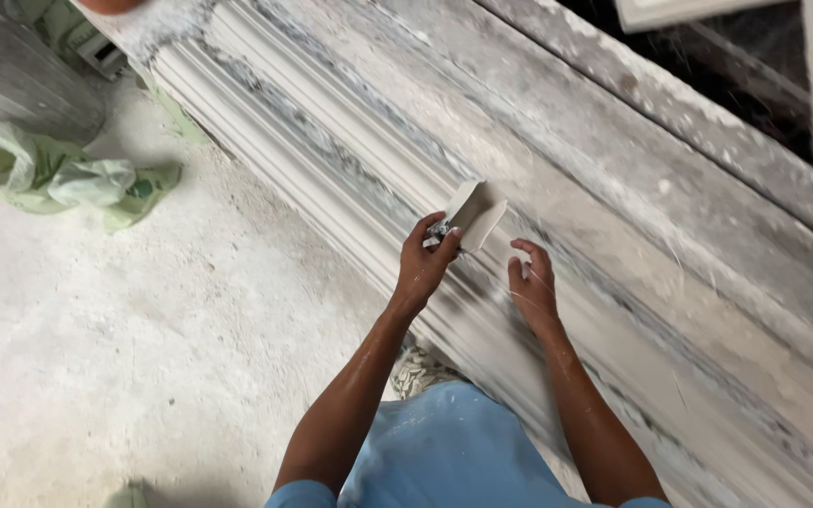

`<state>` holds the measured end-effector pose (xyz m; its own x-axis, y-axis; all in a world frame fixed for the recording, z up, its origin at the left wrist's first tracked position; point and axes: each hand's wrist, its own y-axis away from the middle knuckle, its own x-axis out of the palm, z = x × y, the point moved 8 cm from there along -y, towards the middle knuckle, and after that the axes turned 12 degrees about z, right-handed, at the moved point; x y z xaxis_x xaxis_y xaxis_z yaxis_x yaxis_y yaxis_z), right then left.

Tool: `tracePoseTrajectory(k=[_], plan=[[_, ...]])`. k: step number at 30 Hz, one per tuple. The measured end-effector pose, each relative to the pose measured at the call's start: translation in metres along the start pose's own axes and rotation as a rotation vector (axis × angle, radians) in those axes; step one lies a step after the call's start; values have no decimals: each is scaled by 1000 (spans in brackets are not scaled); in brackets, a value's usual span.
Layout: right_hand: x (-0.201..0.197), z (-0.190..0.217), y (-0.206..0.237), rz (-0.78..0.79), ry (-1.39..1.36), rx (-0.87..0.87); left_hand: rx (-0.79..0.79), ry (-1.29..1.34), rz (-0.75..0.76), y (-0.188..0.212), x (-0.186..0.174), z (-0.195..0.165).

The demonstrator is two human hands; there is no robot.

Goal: The person washes their hands at a tap, then lays a bundle of white fiberglass strands into long plaster cornice molds on a workbench. They then scoop plaster slurry from a bucket, spread it over the strands and mold by hand, smooth the surface, and finally hang finished decorative plaster panels on a wire rack.

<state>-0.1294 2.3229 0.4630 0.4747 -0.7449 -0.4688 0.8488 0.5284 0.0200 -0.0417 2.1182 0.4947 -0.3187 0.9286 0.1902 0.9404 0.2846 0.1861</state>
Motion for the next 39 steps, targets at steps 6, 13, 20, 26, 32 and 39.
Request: tracePoseTrajectory(k=[6,13,20,26,32,39], plan=[[66,57,-145,129,61,117,126,-358,-168,-119,-113,-75],[115,89,-260,63,157,10,308,-774,-75,-251,-178,-134],[153,98,-348,-61,338,113,291,-1043,-74,-428,-325,-199],[228,129,-435,-12,398,46,340,-1006,51,-494,-388,-201],[295,159,-532,122,620,-82,247,-336,-355,-535,-565,-184],[358,173,-654,422,853,-144,36,395,-641,-531,-670,-90]])
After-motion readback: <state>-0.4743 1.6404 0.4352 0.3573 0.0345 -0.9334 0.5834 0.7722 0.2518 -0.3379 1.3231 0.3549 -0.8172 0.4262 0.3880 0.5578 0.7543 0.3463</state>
